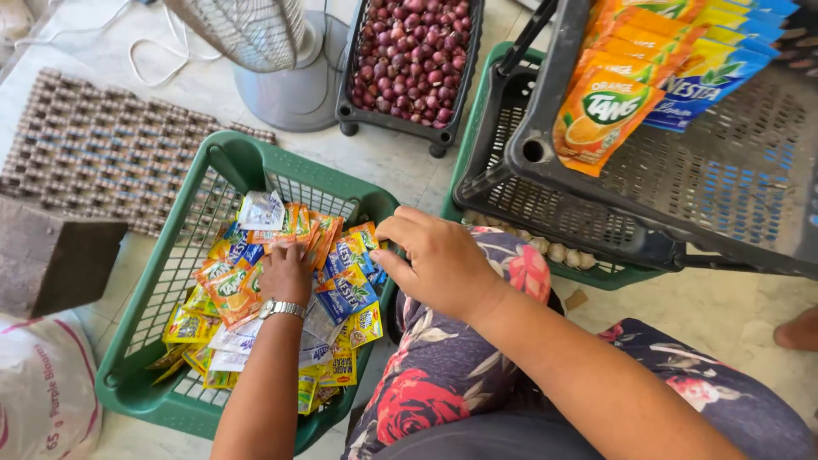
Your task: Organizing and sorting flavored drink sachets from one basket to another in a grocery store.
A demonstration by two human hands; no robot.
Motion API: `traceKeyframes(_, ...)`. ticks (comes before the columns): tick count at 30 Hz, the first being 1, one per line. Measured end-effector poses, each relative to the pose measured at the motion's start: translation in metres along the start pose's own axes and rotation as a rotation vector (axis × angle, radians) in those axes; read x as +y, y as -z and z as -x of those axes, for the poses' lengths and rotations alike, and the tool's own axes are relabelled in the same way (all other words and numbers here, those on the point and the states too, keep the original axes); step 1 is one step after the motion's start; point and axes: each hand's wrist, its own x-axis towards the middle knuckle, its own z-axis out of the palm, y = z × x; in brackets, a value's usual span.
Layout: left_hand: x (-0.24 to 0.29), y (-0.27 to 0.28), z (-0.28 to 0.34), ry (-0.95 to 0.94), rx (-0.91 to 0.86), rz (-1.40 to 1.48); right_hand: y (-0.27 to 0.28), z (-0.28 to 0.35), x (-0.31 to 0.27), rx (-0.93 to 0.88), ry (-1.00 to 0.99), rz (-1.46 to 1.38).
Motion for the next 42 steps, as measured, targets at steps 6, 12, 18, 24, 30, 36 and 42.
traceKeyframes(6, -0.026, 0.008, 0.008, 0.018, 0.062, 0.159, 0.001, -0.001, 0.001, 0.032, -0.135, -0.145)
traceKeyframes(12, -0.089, -0.014, 0.015, -0.019, 0.230, 0.308, -0.004, 0.004, 0.004, 0.070, -0.100, -0.111)
traceKeyframes(18, -0.101, -0.012, 0.026, 0.247, 0.085, 1.262, -0.009, 0.009, 0.005, 0.007, -0.164, -0.126)
traceKeyframes(24, 0.042, 0.130, 0.061, 0.027, 0.184, 1.400, -0.038, 0.006, 0.019, -0.125, -0.035, -0.098)
traceKeyframes(30, 0.181, 0.277, 0.088, -0.526, 0.641, 0.767, -0.033, 0.001, -0.009, 0.217, -0.034, -0.830)
traceKeyframes(36, 0.255, 0.310, 0.082, -0.813, 0.556, 0.633, 0.024, 0.021, 0.051, 0.360, -0.201, -1.299)
traceKeyframes(42, 0.294, 0.306, 0.050, -0.696, 0.359, 0.934, 0.135, 0.062, 0.079, 0.301, 0.031, -0.456)
